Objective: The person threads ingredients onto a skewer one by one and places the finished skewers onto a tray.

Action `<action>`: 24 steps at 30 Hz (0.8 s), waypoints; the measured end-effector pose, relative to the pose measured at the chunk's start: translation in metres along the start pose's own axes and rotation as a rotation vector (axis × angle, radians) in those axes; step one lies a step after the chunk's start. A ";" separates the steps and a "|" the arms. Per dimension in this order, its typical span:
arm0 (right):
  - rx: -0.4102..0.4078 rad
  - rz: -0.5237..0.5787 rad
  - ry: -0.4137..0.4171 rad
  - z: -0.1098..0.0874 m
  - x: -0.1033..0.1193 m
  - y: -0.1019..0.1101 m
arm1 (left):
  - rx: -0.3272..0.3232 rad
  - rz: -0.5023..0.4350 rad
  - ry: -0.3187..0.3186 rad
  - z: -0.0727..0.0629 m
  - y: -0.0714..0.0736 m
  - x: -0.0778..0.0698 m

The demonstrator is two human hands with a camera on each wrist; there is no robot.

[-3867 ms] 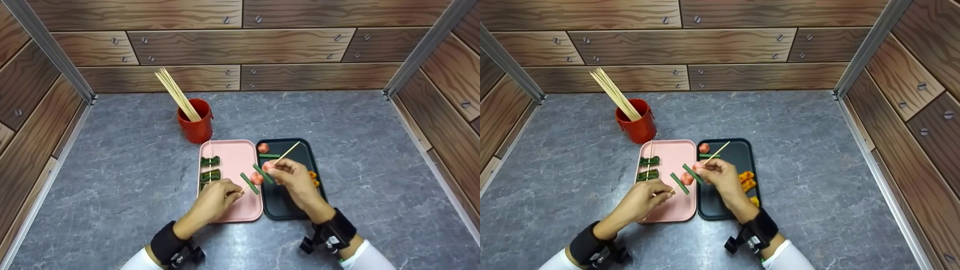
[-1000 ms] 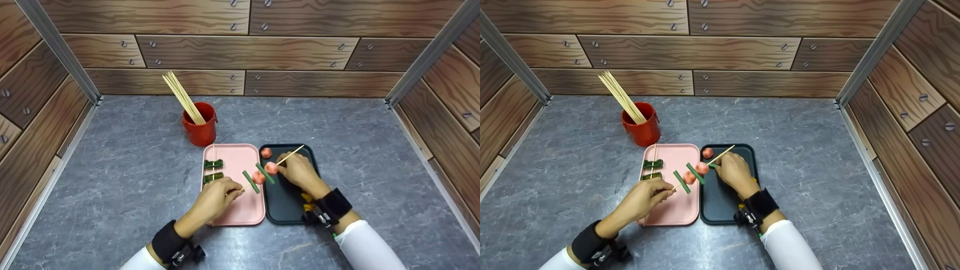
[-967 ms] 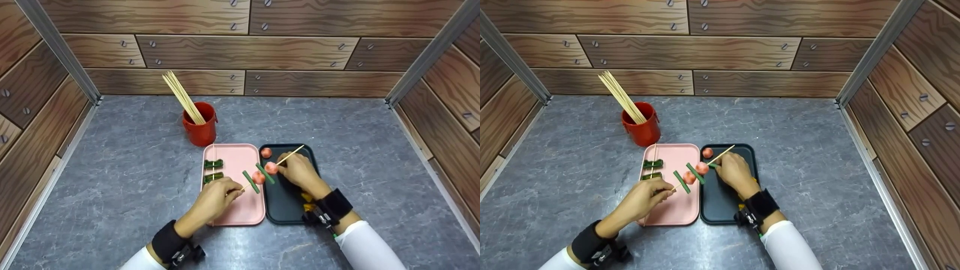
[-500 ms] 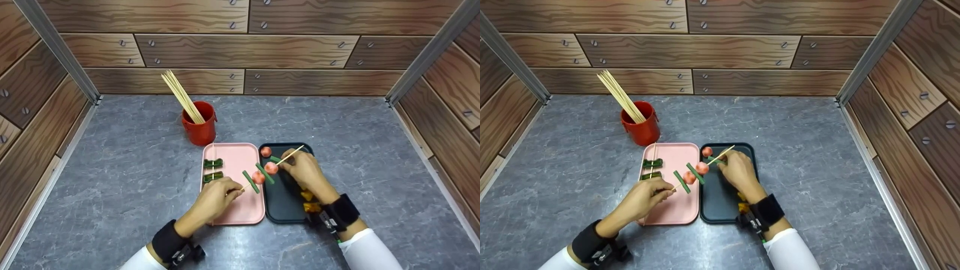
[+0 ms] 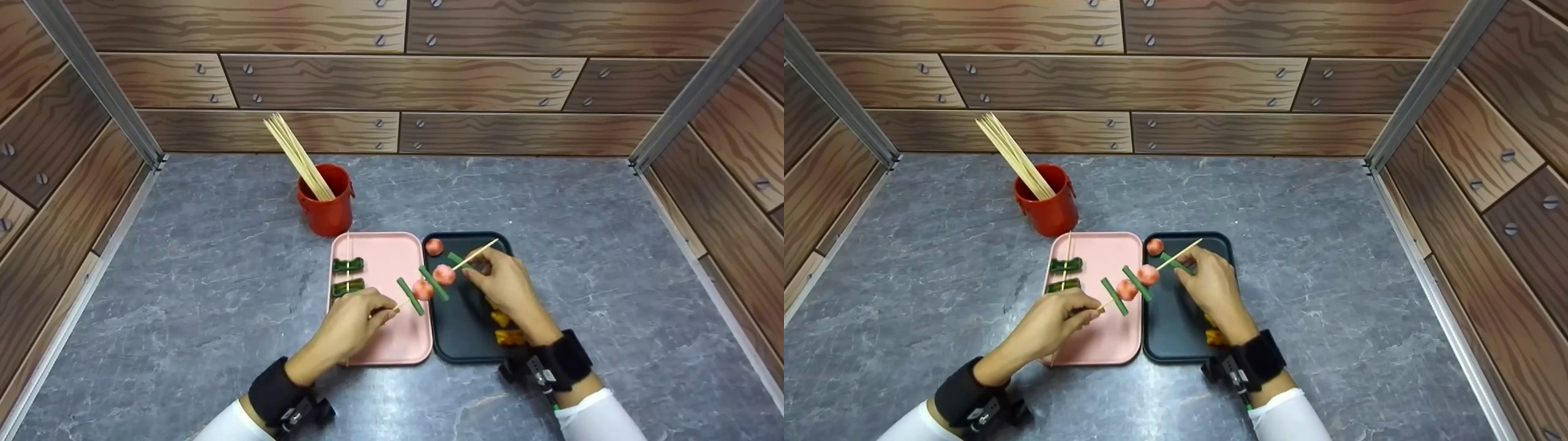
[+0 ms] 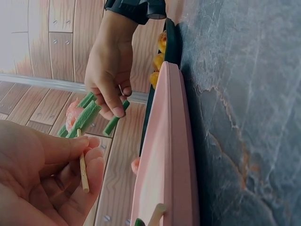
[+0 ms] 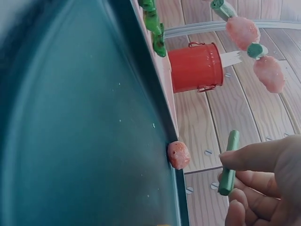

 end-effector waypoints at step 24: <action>0.062 0.486 -0.084 -0.006 -0.023 0.020 | -0.004 -0.004 0.004 -0.001 0.000 0.001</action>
Point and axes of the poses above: each hand's wrist, its own z-axis towards the middle knuckle, its own y-axis out of the back of the hand, x = y × z, the point moved 10 cm from there along z, towards the middle knuckle, and after that the axes turned 9 degrees about x, right-handed, at the moved point
